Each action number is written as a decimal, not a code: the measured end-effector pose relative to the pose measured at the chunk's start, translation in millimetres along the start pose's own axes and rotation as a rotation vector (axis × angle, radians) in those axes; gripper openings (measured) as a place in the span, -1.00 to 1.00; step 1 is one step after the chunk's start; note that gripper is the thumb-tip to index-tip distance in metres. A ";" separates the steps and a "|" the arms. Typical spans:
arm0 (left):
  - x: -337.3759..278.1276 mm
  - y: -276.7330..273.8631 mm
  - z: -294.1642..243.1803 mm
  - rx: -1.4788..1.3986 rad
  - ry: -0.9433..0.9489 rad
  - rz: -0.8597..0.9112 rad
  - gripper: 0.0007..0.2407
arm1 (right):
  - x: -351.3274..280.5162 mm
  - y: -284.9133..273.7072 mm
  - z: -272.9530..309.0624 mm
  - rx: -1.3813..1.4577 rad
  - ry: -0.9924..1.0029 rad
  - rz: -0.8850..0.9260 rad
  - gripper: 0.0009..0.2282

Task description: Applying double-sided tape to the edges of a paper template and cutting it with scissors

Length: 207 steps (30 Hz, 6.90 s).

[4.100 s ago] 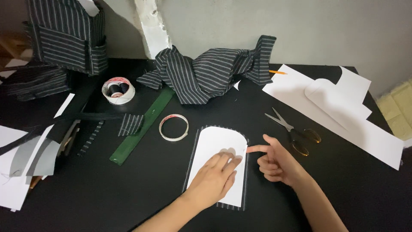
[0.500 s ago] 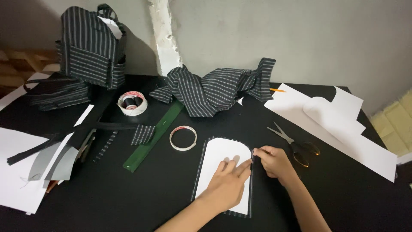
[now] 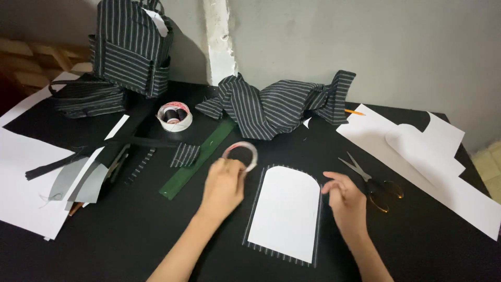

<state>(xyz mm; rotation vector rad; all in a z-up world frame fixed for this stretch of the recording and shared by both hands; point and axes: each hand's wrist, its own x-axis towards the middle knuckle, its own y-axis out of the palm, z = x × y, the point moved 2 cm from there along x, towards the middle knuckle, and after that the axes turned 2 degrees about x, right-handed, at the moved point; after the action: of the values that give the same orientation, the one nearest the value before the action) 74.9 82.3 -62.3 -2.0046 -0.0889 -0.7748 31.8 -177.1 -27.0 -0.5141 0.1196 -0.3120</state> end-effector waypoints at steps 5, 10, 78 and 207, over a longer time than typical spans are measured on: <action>-12.3 0.5 -47.0 -0.391 -0.030 0.196 -0.87 | -26.7 21.8 10.1 0.046 -0.515 0.035 -0.69; -18.5 -6.9 -71.1 -0.471 0.277 0.038 -0.85 | -40.5 31.3 14.6 0.068 -0.759 0.097 -0.63; -16.0 -22.0 -70.3 -0.579 0.126 -0.107 -0.78 | -9.1 21.6 -42.1 -0.435 -0.908 0.078 -0.38; -15.8 -4.1 -62.8 -1.695 -0.672 -0.114 -0.65 | -35.1 49.3 -43.7 -0.070 -0.206 0.455 -0.48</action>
<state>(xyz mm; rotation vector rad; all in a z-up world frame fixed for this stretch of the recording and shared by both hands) 30.4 38.0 -46.1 -3.8293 0.1292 -0.0209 3.2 -145.4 -88.3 -0.5692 0.0447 0.1901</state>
